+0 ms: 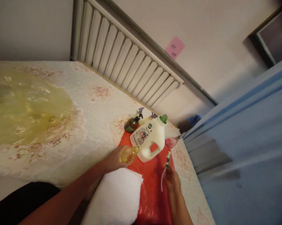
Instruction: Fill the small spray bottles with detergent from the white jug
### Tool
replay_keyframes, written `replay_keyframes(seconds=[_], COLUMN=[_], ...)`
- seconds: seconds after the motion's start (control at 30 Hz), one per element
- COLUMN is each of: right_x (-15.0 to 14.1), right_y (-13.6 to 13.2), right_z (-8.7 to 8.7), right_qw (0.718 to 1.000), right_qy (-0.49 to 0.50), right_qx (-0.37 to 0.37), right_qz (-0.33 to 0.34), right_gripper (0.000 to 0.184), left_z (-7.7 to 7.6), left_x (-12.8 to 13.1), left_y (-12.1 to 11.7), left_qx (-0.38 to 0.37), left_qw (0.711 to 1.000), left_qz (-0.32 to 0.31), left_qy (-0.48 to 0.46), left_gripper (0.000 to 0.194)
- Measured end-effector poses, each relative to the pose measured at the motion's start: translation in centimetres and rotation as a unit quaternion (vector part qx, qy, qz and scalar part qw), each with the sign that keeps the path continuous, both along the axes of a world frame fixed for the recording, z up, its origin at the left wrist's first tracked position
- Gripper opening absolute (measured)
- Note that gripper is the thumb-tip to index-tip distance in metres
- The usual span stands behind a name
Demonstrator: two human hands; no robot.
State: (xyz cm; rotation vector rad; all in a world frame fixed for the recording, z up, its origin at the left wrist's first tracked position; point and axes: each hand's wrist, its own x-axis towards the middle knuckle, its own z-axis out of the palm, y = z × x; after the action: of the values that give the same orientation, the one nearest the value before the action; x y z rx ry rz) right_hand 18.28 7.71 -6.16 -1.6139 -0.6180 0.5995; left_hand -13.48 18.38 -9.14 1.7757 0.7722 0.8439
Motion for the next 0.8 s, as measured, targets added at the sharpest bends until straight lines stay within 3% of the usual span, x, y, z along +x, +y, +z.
replay_keyframes(seconds=[0.17,0.3,0.43,0.6,0.8], right_x=[-2.8,-7.7,-11.7,-13.3,-13.2], right_y=[-1.5,0.3,2.7,4.5,5.3], right_z=[5.6,10.1,12.5,12.1,8.4], right_qw=[0.993,0.965,0.951,0.958,0.966], right_qy=[0.045,0.063,0.013,-0.031,-0.144], right_qx=[0.109,0.240,0.294,0.276,0.190], right_qz=[0.031,0.088,0.094,0.075,0.098], right_gripper=[0.029,0.024,0.020,0.027,0.033], left_z=[-0.5,-0.6,-0.3,-0.1,-0.4], left_x=[0.1,0.1,0.0,-0.1,0.1], left_y=[0.0,0.0,-0.1,-0.3,-0.3], left_qx=[-0.002,-0.004,-0.011,-0.008,-0.021], left_qw=[1.000,1.000,1.000,1.000,0.999], left_qz=[-0.010,-0.003,-0.003,0.002,0.000], left_qy=[-0.009,-0.018,-0.021,-0.027,-0.035], left_gripper=[0.067,0.065,0.061,0.059,0.057])
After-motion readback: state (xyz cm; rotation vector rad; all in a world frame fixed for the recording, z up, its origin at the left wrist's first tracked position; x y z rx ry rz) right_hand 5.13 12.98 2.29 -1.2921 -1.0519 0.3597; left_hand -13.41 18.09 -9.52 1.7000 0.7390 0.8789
